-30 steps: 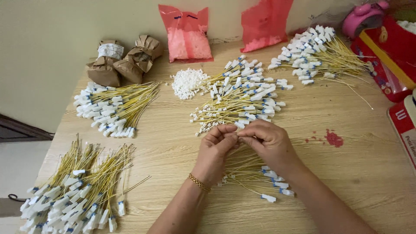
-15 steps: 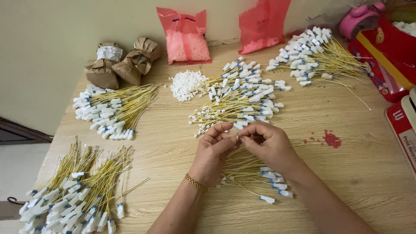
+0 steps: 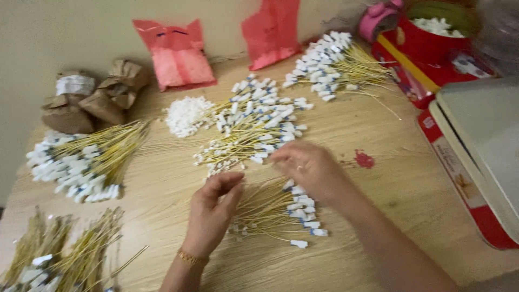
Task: The recorder is manually assembling electrical components by attaching small red plastic parts to wired connectors.
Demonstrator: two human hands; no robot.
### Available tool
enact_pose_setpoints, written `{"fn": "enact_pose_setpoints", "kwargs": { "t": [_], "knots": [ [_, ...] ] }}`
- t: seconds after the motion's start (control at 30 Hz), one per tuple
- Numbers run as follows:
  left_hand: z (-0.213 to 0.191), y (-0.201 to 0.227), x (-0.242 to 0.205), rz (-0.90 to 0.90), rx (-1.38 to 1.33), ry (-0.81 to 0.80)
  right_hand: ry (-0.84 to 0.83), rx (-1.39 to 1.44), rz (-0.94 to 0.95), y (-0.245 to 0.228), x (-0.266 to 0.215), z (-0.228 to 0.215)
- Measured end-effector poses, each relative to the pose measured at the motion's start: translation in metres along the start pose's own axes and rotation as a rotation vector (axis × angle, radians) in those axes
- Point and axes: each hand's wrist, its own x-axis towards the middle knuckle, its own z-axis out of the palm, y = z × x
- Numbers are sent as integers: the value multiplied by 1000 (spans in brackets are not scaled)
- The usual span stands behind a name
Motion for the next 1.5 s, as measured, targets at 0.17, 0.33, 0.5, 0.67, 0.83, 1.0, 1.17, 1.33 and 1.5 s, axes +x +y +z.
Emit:
{"fn": "enact_pose_setpoints", "kwargs": {
  "t": [0.17,0.33,0.5,0.67,0.83,1.0,1.17,1.33,1.5],
  "knots": [
    [-14,-26,-10,47,192,-21,-32,-485,489,37,-3,-65],
    [-19,-18,-10,258,396,-70,-30,-716,550,88,-6,-77],
    [-31,-8,4,133,375,-85,-89,-742,377,113,-1,-77],
    [-39,-12,37,158,382,138,-137,-838,338,122,2,-73],
    [-24,-19,87,280,476,260,-191,-1024,454,122,8,-66],
    [1,-38,133,520,805,354,-56,-624,503,85,4,-64],
    [7,-27,145,400,917,257,89,-254,378,67,-1,-61],
    [5,-25,145,432,873,245,130,87,197,54,6,-49],
    [-2,4,115,335,226,205,87,251,68,39,11,-30]
  ]
}}
